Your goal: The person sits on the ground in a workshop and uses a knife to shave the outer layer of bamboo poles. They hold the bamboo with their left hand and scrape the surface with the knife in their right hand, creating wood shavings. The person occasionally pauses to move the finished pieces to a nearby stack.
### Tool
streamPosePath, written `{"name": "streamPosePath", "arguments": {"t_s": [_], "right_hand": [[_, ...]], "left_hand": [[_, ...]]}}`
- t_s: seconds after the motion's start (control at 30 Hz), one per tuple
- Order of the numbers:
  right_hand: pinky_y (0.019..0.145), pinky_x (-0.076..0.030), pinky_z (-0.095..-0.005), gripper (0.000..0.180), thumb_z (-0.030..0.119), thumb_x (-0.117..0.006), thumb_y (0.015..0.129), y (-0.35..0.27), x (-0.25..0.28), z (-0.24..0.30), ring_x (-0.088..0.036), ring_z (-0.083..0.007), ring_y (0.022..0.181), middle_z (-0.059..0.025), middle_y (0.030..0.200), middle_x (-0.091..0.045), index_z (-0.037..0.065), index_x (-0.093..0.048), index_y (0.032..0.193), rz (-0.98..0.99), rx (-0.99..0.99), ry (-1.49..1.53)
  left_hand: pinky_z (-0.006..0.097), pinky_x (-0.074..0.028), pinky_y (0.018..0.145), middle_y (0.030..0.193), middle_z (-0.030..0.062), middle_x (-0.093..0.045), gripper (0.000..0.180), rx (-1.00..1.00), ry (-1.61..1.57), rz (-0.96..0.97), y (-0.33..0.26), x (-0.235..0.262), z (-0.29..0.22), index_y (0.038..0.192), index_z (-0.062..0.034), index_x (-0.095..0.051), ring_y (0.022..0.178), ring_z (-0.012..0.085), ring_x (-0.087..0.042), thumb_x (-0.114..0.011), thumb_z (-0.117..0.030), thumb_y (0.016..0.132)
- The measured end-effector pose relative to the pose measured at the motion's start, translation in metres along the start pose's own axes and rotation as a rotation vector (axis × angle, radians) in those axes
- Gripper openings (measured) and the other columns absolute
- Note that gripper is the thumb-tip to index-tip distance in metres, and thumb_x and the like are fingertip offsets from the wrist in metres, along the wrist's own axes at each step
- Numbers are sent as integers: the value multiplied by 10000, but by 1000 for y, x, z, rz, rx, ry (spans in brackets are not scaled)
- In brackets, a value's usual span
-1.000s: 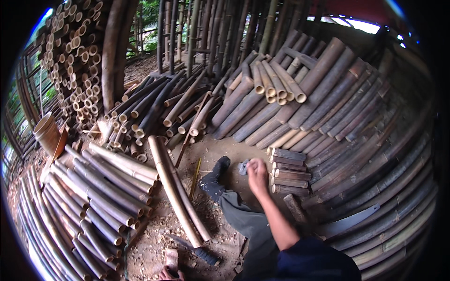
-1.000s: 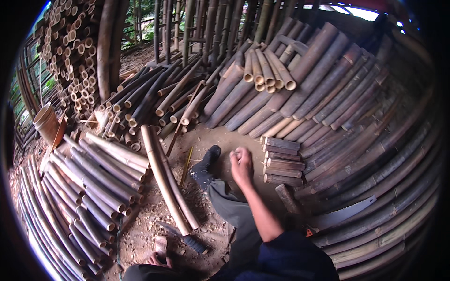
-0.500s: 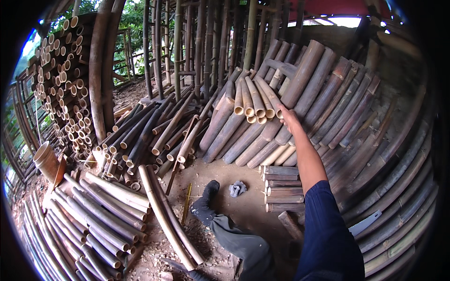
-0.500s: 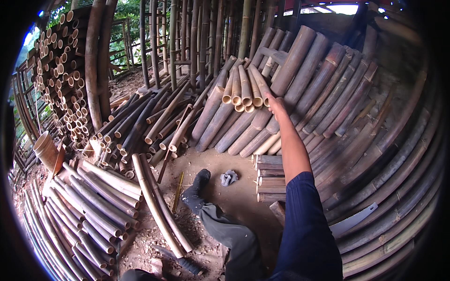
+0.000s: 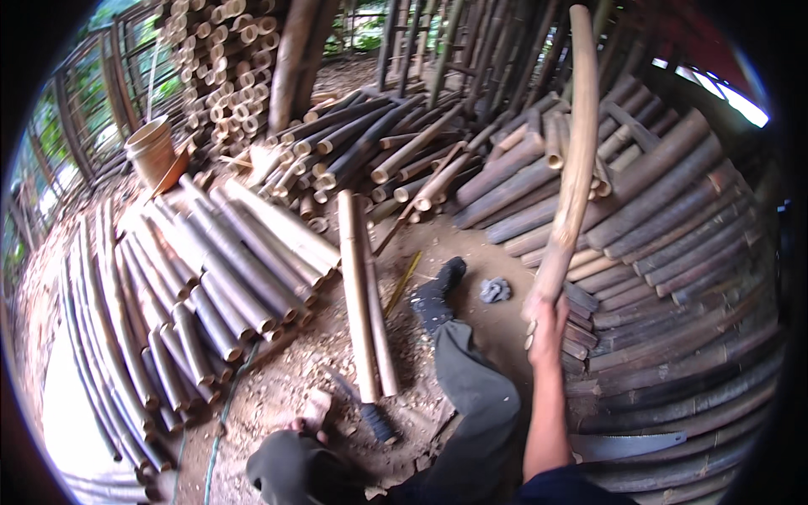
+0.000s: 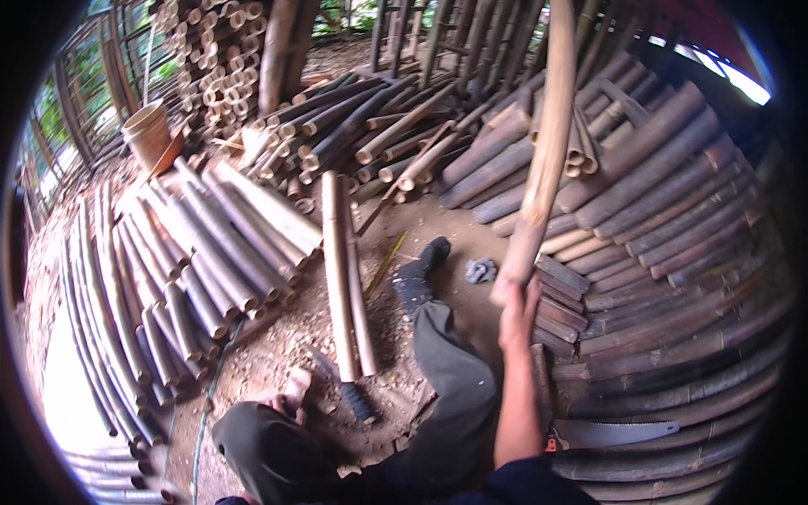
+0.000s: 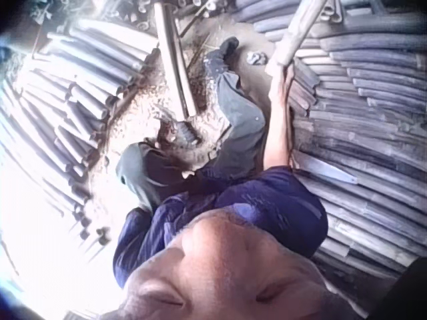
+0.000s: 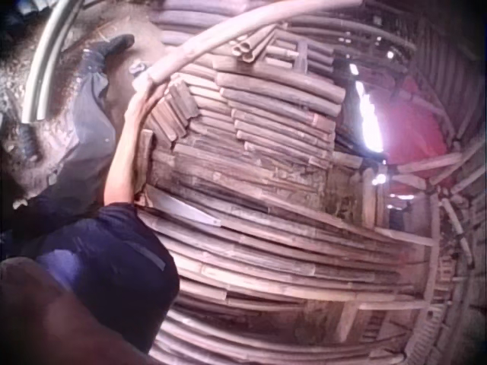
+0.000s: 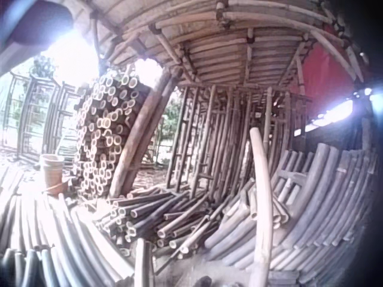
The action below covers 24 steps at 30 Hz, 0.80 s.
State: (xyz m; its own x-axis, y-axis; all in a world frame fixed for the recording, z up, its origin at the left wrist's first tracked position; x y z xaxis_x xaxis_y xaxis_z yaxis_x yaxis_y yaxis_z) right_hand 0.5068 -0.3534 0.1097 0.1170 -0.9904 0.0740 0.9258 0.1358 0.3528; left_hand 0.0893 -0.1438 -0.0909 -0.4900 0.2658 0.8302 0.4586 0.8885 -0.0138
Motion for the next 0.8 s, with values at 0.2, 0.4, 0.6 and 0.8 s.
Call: {"name": "streamPosePath", "arguments": {"t_s": [0.2, 0.4, 0.6, 0.8], "right_hand": [[741, -496, -406, 384, 224, -667, 843, -182, -108, -56, -584, -246, 847, -122, 951, -594, -31, -582, 1116, 257, -228, 32], [781, -534, -457, 594, 336, -729, 864, -237, -141, -151, -673, -378, 888, -271, 1026, -678, -109, -569, 1224, 426, -367, -285], [1110, -416, -477, 887, 417, -745, 872, -254, -153, -196, -516, -477, 1309, -373, 1434, -494, -90, -381, 1502, 400, -297, -578], [1099, -390, -500, 812, 461, -761, 876, -241, -143, -178, -483, -427, 1298, -275, 1366, -503, 9, -384, 1437, 416, -229, -707]], "left_hand": [[557, -437, 983, 1196, 185, -599, 583, 82, -13, 49, -21, 4, 31, 1264, -94, -577, 1135, 413, -557, -762, -333, 765], [556, -408, 1061, 1273, 206, -576, 634, 102, -87, 49, -16, -15, 65, 1316, -117, -576, 1220, 430, -515, -769, -347, 758], [519, -359, 1129, 1349, 167, -571, 682, 200, -71, 170, -12, -6, 54, 1352, -128, -555, 1305, 371, -499, -734, -418, 761], [526, -371, 1106, 1294, 169, -587, 649, 166, -68, 137, -8, -15, 51, 1310, -121, -572, 1269, 380, -518, -742, -399, 748]]}}
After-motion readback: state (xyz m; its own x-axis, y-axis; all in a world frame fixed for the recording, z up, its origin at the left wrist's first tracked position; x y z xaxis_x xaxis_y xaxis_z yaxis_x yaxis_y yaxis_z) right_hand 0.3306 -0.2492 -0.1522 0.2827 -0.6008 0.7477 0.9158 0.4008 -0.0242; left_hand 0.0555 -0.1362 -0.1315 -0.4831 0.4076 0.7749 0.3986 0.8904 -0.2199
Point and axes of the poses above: each hand's wrist, its own y-axis towards the middle knuckle, its own x-axis out of the back of the hand, z = x × y, the point moved 1 cm from there along y, towards the middle knuckle
